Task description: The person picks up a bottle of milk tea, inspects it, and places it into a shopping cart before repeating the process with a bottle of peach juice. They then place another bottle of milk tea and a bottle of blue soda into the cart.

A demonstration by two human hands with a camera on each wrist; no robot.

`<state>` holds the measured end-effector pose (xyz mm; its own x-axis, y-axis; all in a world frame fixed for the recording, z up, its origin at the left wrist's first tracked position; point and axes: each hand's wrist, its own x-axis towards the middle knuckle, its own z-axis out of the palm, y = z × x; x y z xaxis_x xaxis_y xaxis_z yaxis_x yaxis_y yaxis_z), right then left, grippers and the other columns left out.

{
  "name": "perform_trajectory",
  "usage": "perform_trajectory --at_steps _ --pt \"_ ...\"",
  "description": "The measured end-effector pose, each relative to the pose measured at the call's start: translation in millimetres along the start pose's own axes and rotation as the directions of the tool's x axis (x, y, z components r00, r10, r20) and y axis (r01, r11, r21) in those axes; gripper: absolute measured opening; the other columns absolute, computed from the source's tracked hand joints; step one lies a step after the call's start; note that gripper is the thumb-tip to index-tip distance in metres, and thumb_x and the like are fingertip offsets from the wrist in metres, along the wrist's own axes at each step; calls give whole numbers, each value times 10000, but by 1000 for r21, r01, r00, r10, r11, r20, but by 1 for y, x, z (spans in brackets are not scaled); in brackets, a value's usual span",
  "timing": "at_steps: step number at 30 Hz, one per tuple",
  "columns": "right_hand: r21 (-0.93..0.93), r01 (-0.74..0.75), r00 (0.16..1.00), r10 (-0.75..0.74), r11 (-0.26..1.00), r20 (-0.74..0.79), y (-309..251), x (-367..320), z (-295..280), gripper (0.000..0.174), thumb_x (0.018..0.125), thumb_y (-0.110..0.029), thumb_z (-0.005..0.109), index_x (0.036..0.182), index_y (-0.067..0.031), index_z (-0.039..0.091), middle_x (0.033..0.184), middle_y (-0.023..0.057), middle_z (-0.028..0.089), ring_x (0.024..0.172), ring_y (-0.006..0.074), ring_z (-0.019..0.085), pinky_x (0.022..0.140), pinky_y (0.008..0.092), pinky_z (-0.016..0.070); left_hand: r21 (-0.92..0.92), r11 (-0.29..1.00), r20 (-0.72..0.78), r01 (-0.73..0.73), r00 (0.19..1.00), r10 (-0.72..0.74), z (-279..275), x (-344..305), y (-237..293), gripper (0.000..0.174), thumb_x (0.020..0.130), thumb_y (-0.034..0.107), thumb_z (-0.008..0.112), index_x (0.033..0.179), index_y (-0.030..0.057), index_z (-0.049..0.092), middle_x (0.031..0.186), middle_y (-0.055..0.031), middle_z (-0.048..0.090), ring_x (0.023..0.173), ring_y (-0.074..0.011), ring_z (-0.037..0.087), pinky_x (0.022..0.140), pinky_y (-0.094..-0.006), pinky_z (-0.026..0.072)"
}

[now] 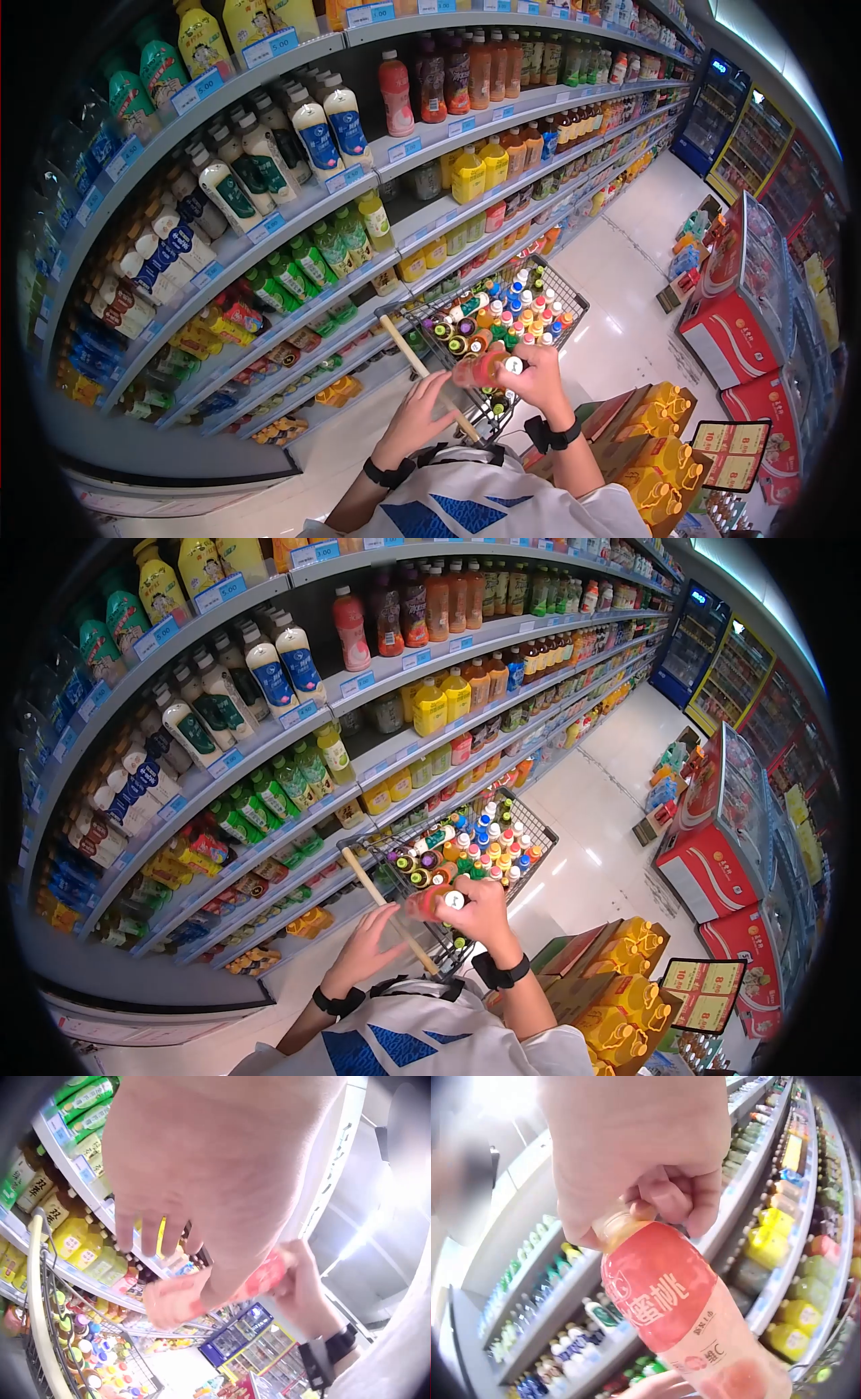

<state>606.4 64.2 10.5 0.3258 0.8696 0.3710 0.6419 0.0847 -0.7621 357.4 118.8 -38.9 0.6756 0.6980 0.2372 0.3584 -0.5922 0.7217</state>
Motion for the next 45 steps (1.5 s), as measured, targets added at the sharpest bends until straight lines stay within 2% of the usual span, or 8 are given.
perform_trajectory --at_steps 10,17,24,27,36,39,41,45 --pt "547 -83 994 110 833 -16 -43 -16 -5 268 945 -269 725 922 -28 610 789 4 574 690 76 486 602 263 407 -377 919 137 114 988 -67 1 -2 22 570 733 193 884 1204 24 611 1126 -136 702 908 -236 726 803 -363 581" --pt "896 -395 914 -9 203 405 -51 -24 24 723 954 -437 708 1477 -31 414 1263 157 644 1141 220 638 879 312 521 -856 2 490 518 809 324 -22 12 42 782 774 317 801 1383 4 423 1065 -190 657 924 -304 710 842 -412 585" --pt "910 -320 946 46 264 320 -72 -18 19 680 911 -290 786 1430 -19 441 1284 158 660 1147 223 670 979 348 542 -864 152 503 480 829 244 -30 23 63 702 781 310 823 1328 13 498 1097 -146 667 969 -242 702 837 -371 582" --pt "844 -207 978 118 494 171 -79 -8 17 633 872 -113 813 1387 -16 457 1258 122 676 1115 180 667 970 318 526 -664 734 140 141 988 -62 -27 34 81 518 819 97 811 1262 10 557 1111 -50 672 959 -130 675 832 -296 560" --pt "909 -411 911 -17 69 413 -91 -5 11 681 986 -297 680 1521 -38 349 1349 142 606 1139 211 661 962 368 550 -833 -66 504 549 803 318 -31 32 56 729 736 344 838 1300 16 513 1053 -181 670 915 -261 714 794 -378 606" --pt "905 -267 964 105 332 246 -84 -4 12 744 901 -181 792 1494 -30 368 1305 124 636 1170 210 653 994 363 539 -814 97 579 572 793 188 -31 37 56 682 764 303 833 1303 27 520 1059 -150 669 934 -241 711 799 -378 607" --pt "817 -115 990 133 566 47 -86 -1 10 838 811 -38 855 1491 -30 366 1290 115 647 1163 195 650 1004 354 527 -735 669 71 106 994 -79 -27 43 73 555 800 184 825 1271 42 568 1057 -93 674 963 -165 680 846 -329 565" --pt "828 -113 991 118 549 57 -88 0 8 710 853 -94 820 1446 -9 440 1325 138 619 1177 198 634 1009 364 512 -726 656 202 205 976 -82 -27 36 63 526 803 134 835 1249 30 576 1051 -65 676 964 -123 669 870 -305 553"
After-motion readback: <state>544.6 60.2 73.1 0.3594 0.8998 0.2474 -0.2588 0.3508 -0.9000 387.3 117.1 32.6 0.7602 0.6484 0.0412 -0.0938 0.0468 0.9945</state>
